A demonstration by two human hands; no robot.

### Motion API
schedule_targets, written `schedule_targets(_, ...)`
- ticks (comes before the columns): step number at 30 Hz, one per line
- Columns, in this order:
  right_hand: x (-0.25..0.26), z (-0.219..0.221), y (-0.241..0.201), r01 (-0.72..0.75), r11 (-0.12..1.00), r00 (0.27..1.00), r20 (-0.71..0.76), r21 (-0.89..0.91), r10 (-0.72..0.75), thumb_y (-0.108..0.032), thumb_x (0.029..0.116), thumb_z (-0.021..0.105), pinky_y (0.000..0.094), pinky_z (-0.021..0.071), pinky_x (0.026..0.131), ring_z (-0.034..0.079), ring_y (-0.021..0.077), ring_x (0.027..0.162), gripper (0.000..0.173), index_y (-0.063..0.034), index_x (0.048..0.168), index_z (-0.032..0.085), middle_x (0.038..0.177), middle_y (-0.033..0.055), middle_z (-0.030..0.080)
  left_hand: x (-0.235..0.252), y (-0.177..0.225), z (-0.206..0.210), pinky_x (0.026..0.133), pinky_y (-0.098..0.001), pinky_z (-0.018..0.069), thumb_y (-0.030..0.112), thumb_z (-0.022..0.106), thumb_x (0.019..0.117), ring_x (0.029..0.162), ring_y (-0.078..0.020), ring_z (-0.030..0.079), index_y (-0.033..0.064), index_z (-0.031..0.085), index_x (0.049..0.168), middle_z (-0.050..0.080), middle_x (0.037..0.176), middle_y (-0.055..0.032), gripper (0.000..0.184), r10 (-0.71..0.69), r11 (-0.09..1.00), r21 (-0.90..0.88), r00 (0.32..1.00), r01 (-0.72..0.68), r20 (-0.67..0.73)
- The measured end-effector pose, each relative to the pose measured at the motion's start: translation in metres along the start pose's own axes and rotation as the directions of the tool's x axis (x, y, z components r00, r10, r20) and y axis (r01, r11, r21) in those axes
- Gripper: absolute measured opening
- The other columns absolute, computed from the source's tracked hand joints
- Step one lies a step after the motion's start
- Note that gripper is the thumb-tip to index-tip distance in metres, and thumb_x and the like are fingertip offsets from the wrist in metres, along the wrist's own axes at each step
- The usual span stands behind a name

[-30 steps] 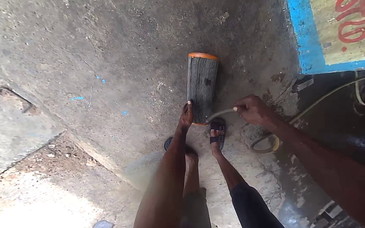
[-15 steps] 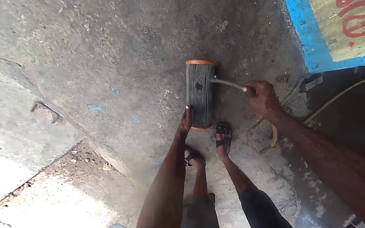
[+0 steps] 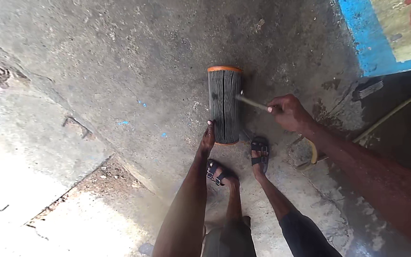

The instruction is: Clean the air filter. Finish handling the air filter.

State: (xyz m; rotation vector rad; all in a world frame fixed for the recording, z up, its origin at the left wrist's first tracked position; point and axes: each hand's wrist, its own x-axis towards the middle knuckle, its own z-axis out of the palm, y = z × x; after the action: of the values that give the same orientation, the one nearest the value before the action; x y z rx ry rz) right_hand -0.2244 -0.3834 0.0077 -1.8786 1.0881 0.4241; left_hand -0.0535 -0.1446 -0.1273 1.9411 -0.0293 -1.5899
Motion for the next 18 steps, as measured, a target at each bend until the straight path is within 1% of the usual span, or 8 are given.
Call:
schedule_targets(2,0.000,0.002,-0.007,-0.020,0.999,0.998,0.066,-0.040,0.023,-0.018,0.1056,0.054,0.0570,0.0546,0.080,0.070,0.0304,0.091,0.026,-0.0072,0.117,0.075,0.100,0.0147,0.073,0.001,-0.001,-0.006,0.117,-0.0677,0.0211,0.063,0.011,0.1060,0.156,-0.0320,0.021,0.0226,0.035,0.161,0.027,0.169,-0.0050,0.073,-0.012,1.000,0.015,1.000,0.012,0.011)
schedule_targets(4,0.001,0.007,-0.008,-0.006,1.000,0.994,-0.110,0.010,0.007,-0.017,0.1056,0.053,0.0543,0.0549,0.077,0.069,0.0302,0.086,0.026,-0.0048,0.120,0.071,0.099,0.0158,0.072,0.000,-0.003,-0.008,0.118,-0.0673,0.0207,0.063,0.010,0.1063,0.156,-0.0315,0.020,0.0223,0.035,0.161,0.027,0.169,-0.0045,0.072,-0.017,1.000,0.016,1.000,0.017,0.010)
schedule_targets(5,0.002,0.009,-0.007,0.019,1.000,0.992,-0.123,-0.003,-0.019,-0.017,0.1052,0.053,0.0522,0.0559,0.075,0.069,0.0289,0.084,0.025,-0.0044,0.119,0.070,0.098,0.0151,0.071,-0.001,-0.004,-0.010,0.118,-0.0668,0.0207,0.063,0.010,0.1060,0.157,-0.0306,0.020,0.0229,0.034,0.161,0.027,0.169,-0.0038,0.073,-0.016,1.000,0.018,1.000,0.016,0.006)
schedule_targets(8,0.007,0.009,-0.017,0.032,0.988,0.993,0.116,-0.150,-0.015,-0.018,0.1045,0.054,0.0595,0.0550,0.080,0.070,0.0337,0.095,0.026,-0.0093,0.119,0.074,0.103,0.0152,0.073,0.001,-0.003,-0.014,0.116,-0.0681,0.0234,0.066,0.011,0.1048,0.155,-0.0331,0.024,0.0235,0.036,0.161,0.029,0.168,-0.0059,0.075,-0.026,0.999,0.042,1.000,0.026,-0.012)
schedule_targets(11,0.008,0.015,-0.020,0.011,0.998,0.998,-0.058,-0.055,-0.014,-0.017,0.1054,0.053,0.0536,0.0553,0.076,0.069,0.0311,0.085,0.027,-0.0049,0.122,0.069,0.098,0.0158,0.071,-0.002,-0.003,-0.015,0.117,-0.0674,0.0233,0.066,0.013,0.1049,0.155,-0.0325,0.024,0.0238,0.036,0.161,0.030,0.168,-0.0061,0.074,-0.040,0.999,0.022,0.999,0.040,-0.023)
schedule_targets(14,0.010,0.018,-0.027,0.031,0.993,0.987,0.159,-0.112,-0.013,-0.019,0.1049,0.054,0.0584,0.0548,0.080,0.070,0.0326,0.093,0.026,-0.0084,0.119,0.073,0.101,0.0153,0.072,-0.001,-0.002,-0.019,0.117,-0.0673,0.0237,0.065,0.012,0.1055,0.155,-0.0324,0.024,0.0233,0.035,0.161,0.029,0.168,-0.0060,0.073,-0.037,0.999,0.018,0.999,0.037,-0.021)
schedule_targets(17,0.009,0.021,-0.031,-0.019,0.999,0.999,-0.048,-0.043,0.017,-0.018,0.1056,0.053,0.0551,0.0554,0.078,0.070,0.0322,0.089,0.027,-0.0053,0.121,0.070,0.101,0.0170,0.071,-0.003,-0.001,-0.020,0.118,-0.0659,0.0223,0.064,0.011,0.1058,0.156,-0.0314,0.023,0.0216,0.035,0.161,0.028,0.169,-0.0061,0.074,-0.037,0.999,0.001,0.999,0.038,-0.025)
schedule_targets(18,0.010,0.022,-0.032,-0.017,0.999,0.999,-0.049,-0.037,0.015,-0.018,0.1052,0.053,0.0544,0.0560,0.077,0.070,0.0315,0.088,0.026,-0.0048,0.120,0.070,0.100,0.0166,0.071,-0.003,0.000,-0.021,0.118,-0.0660,0.0223,0.065,0.010,0.1055,0.155,-0.0316,0.023,0.0215,0.035,0.161,0.029,0.168,-0.0065,0.074,-0.038,0.999,-0.004,0.999,0.038,-0.038)
